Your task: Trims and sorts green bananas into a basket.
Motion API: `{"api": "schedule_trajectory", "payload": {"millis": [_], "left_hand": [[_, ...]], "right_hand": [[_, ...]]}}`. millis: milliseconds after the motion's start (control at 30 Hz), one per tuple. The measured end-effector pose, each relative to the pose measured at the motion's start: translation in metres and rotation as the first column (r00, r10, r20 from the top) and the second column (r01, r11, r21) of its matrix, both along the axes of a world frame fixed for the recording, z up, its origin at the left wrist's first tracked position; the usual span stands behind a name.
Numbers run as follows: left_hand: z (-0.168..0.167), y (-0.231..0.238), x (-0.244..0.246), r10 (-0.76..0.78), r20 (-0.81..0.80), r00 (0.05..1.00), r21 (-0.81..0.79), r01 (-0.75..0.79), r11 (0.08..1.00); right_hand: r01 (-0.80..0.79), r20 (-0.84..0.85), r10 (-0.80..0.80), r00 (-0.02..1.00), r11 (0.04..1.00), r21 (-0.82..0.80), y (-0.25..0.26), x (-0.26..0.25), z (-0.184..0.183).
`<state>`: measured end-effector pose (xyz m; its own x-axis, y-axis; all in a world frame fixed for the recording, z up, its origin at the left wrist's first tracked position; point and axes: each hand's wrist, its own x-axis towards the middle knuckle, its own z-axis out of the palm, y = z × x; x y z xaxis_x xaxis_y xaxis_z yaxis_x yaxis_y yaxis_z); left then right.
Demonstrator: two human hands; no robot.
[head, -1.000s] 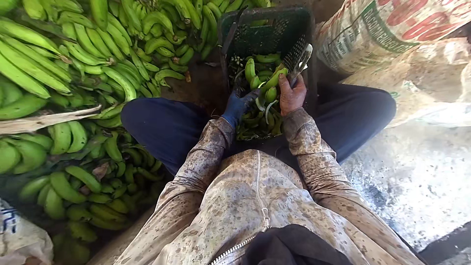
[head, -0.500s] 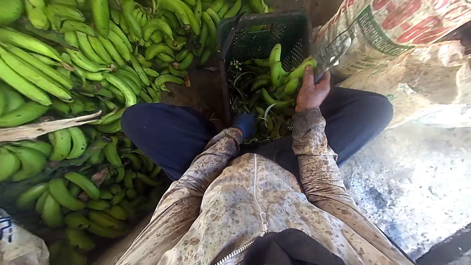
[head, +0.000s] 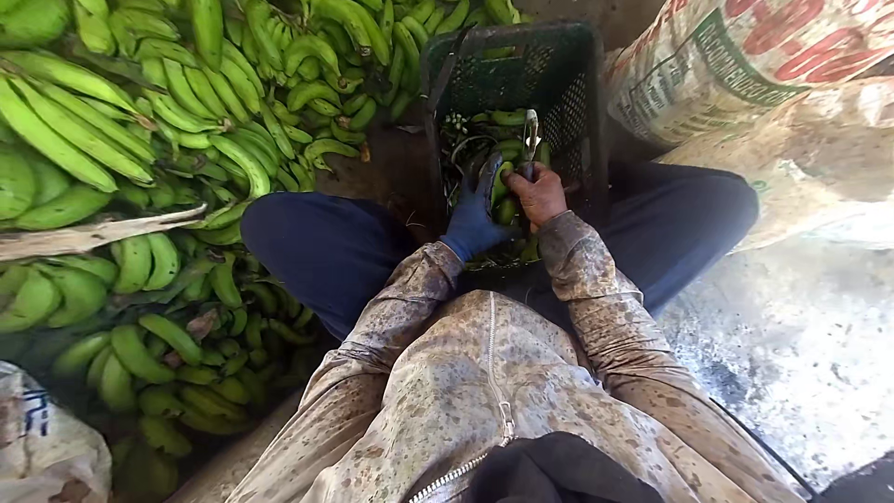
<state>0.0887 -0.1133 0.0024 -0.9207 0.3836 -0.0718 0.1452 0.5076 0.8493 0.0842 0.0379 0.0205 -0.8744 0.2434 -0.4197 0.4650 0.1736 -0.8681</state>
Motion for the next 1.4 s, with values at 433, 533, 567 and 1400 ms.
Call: {"api": "schedule_trajectory", "payload": {"millis": [433, 533, 567, 1400], "left_hand": [[0.021, -0.055, -0.026, 0.04, 0.431, 0.902, 0.173, -0.126, 0.977], [0.023, -0.058, -0.025, 0.154, 0.401, 0.903, 0.238, -0.265, 0.935], [0.022, -0.061, -0.025, 0.18, 0.393, 0.902, 0.289, -0.307, 0.907], [0.017, -0.104, -0.056, 0.41, 0.768, 0.492, 0.293, -0.839, 0.459]], "right_hand": [[-0.301, -0.106, 0.295, 0.95, 0.952, -0.047, -0.029, 0.008, 0.012], [-0.429, -0.136, 0.42, 0.897, 0.903, -0.037, -0.033, 0.002, 0.022], [-0.474, -0.149, 0.464, 0.873, 0.88, -0.04, -0.033, -0.001, 0.025], [-0.146, 0.224, 0.082, 0.971, 0.947, 0.286, -0.102, -0.202, -0.031]]}}
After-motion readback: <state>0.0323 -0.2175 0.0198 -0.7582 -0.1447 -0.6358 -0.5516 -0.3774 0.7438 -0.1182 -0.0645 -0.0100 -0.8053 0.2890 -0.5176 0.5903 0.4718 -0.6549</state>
